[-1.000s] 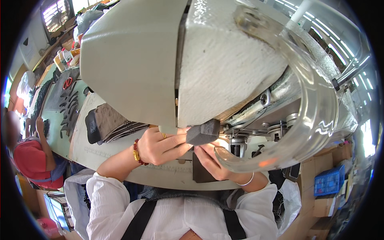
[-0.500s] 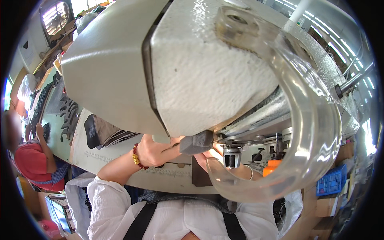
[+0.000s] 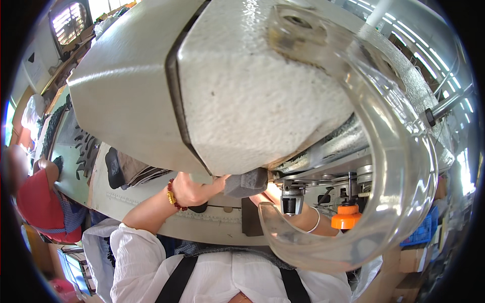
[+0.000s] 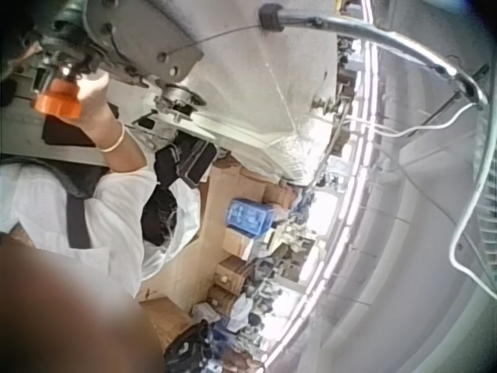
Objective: The recorder uses an industrial sewing machine to stitch together components of a shoe upper.
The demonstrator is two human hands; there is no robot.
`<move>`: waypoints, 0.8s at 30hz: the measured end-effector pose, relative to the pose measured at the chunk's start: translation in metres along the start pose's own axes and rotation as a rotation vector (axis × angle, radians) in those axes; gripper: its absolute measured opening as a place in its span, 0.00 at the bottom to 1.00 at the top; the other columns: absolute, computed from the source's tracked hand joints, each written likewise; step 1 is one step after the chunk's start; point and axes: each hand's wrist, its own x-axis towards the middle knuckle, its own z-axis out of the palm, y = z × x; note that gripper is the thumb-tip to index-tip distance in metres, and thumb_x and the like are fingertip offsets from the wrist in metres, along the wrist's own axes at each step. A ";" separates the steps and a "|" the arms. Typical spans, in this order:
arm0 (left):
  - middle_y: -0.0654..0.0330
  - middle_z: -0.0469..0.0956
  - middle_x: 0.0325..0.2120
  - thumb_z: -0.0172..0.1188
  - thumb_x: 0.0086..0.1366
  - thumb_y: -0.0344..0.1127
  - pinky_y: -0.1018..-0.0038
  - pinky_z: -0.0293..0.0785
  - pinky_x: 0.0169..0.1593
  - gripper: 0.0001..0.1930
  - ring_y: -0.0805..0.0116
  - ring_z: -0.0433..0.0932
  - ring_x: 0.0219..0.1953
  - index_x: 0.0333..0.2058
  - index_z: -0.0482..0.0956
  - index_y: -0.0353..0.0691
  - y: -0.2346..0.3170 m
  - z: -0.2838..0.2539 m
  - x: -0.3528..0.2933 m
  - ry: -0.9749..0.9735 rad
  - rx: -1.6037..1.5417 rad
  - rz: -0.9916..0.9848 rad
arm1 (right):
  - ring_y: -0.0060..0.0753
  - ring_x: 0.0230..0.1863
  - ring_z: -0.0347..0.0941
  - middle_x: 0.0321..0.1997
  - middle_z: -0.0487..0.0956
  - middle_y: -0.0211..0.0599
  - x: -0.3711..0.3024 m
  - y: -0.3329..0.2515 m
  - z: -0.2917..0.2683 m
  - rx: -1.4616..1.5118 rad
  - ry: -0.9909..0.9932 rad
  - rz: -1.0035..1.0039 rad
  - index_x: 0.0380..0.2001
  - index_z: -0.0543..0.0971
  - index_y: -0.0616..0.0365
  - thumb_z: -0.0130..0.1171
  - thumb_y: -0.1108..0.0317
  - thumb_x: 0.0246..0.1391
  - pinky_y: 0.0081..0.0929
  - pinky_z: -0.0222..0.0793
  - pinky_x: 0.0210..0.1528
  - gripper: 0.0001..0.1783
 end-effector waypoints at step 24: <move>0.49 0.85 0.44 0.77 0.54 0.27 0.59 0.84 0.49 0.17 0.50 0.87 0.45 0.43 0.86 0.33 -0.012 0.010 0.006 0.078 -0.295 -0.225 | 0.26 0.48 0.80 0.51 0.83 0.29 -0.006 0.018 -0.002 -0.019 -0.085 -0.079 0.59 0.81 0.58 0.57 0.73 0.59 0.27 0.77 0.52 0.23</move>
